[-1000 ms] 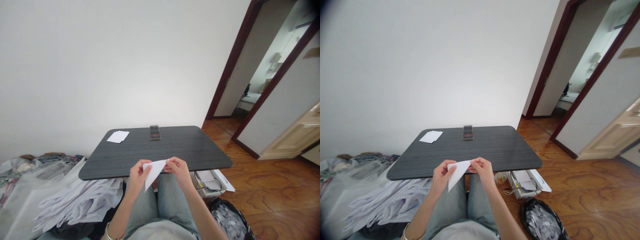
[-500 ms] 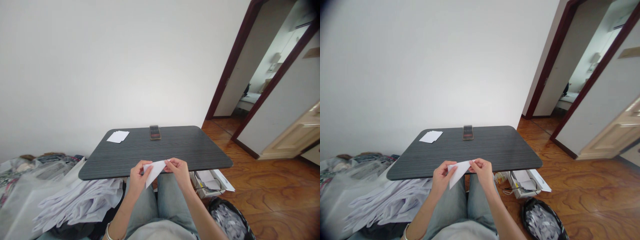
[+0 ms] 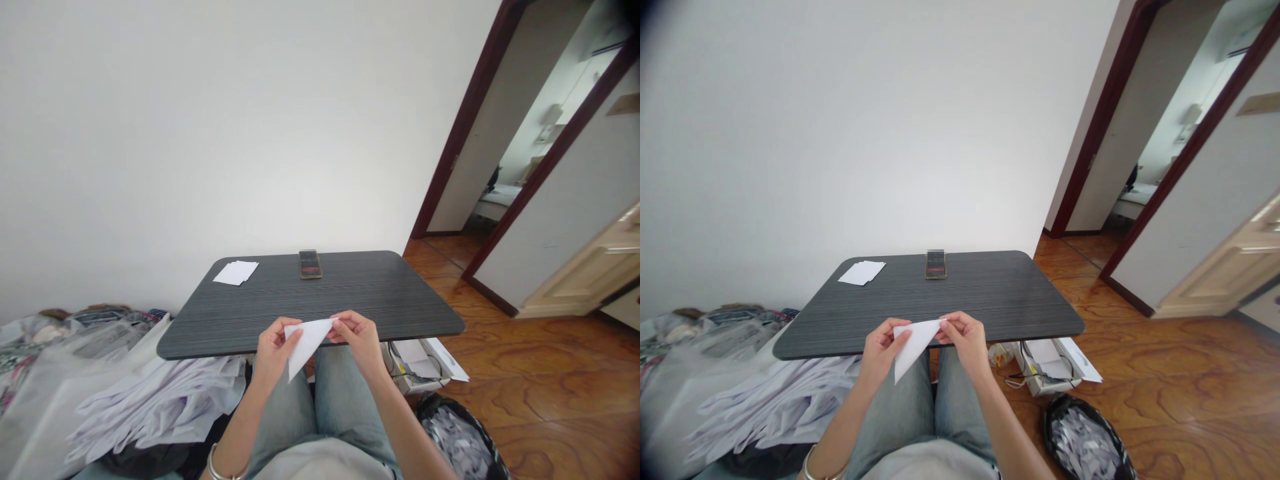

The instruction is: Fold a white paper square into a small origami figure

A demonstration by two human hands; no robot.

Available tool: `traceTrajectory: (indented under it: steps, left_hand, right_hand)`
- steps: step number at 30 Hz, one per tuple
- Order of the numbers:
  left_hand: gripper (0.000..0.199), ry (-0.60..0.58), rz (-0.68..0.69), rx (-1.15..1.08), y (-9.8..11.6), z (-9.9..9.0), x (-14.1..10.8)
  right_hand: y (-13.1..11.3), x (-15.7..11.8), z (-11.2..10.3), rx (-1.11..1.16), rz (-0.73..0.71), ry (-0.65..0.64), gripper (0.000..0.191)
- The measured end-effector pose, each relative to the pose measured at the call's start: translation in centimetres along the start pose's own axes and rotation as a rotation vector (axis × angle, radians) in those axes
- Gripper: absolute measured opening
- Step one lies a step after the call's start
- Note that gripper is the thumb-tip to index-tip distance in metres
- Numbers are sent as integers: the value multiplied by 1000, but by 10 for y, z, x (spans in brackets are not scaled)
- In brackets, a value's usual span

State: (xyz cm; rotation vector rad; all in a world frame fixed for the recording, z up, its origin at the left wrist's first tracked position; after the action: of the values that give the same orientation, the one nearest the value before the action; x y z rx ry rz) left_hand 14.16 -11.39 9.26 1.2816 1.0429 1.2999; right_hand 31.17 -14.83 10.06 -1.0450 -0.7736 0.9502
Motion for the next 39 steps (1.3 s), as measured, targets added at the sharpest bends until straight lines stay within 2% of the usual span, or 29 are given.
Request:
traceTrajectory:
  steps: [11,26,34,39]
  left_hand:
    - [24,-17,37,17,2,1,0]
    - [23,8,47,37,4,1,-2]
    - [25,42,73,72,6,-1,-4]
    - [24,40,79,87,4,-2,-3]
  right_hand:
    - [-1,2,-1,13,0,28,19]
    - [2,2,-3,0,23,98,23]
    - [7,0,-1,82,120,115,23]
    - [8,1,-2,88,131,115,22]
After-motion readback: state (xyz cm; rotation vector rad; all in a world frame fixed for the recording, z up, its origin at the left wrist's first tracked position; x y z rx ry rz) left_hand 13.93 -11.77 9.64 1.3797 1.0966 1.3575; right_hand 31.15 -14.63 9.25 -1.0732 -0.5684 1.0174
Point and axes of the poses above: each hand's wrist, its own x-axis towards the middle knuckle, its own z-axis out of the palm, y = z × x, the point moved 6 cm from there along x, towards the middle knuckle, and after that the axes turned 10 degrees about y, right-handed, at the moved point
